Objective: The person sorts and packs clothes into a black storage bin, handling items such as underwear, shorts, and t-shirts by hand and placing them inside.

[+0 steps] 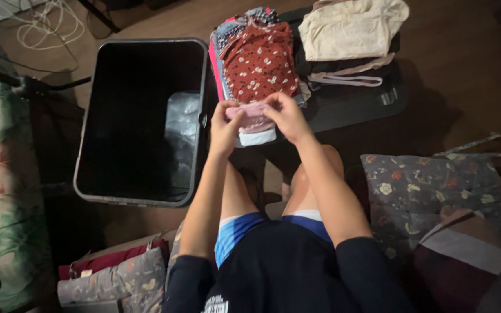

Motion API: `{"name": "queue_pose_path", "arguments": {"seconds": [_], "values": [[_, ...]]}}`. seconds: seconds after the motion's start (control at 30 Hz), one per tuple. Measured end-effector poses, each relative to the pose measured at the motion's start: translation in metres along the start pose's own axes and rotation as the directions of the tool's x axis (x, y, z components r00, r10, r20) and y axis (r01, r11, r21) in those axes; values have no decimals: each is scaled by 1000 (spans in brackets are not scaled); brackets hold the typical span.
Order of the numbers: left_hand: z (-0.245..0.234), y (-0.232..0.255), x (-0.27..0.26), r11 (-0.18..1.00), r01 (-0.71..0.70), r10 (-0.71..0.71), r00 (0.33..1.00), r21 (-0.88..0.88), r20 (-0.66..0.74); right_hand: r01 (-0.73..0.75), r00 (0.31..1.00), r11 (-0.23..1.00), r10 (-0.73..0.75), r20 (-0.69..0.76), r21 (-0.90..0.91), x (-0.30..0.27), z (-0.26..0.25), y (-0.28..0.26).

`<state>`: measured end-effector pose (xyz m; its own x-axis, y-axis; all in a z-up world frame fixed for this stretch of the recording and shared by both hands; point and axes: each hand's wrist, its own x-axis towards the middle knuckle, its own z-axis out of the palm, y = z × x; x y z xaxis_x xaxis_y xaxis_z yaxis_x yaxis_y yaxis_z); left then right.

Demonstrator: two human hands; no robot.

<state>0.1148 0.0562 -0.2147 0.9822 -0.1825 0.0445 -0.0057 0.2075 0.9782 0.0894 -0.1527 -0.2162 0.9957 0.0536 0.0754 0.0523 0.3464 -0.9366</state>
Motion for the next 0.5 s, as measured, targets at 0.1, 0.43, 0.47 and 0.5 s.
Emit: {"name": "queue_pose_path", "arguments": {"seconds": [0.1,0.43,0.47,0.5], "values": [[-10,-55,28,997,54,-59,995,-60,-81,94,992,956,-113,-56,-277,22,-20,49],[-56,-149,70,806,47,34,992,590,-125,-144,919,903,-30,-393,-405,65,-52,159],[-59,-150,69,806,44,36,992,590,-123,-133,932,902,-28,-361,-412,66,-49,154],[-60,-151,67,924,42,22,986,380,-162,-130,932,902,-31,-361,-413,63,-50,145]]}}
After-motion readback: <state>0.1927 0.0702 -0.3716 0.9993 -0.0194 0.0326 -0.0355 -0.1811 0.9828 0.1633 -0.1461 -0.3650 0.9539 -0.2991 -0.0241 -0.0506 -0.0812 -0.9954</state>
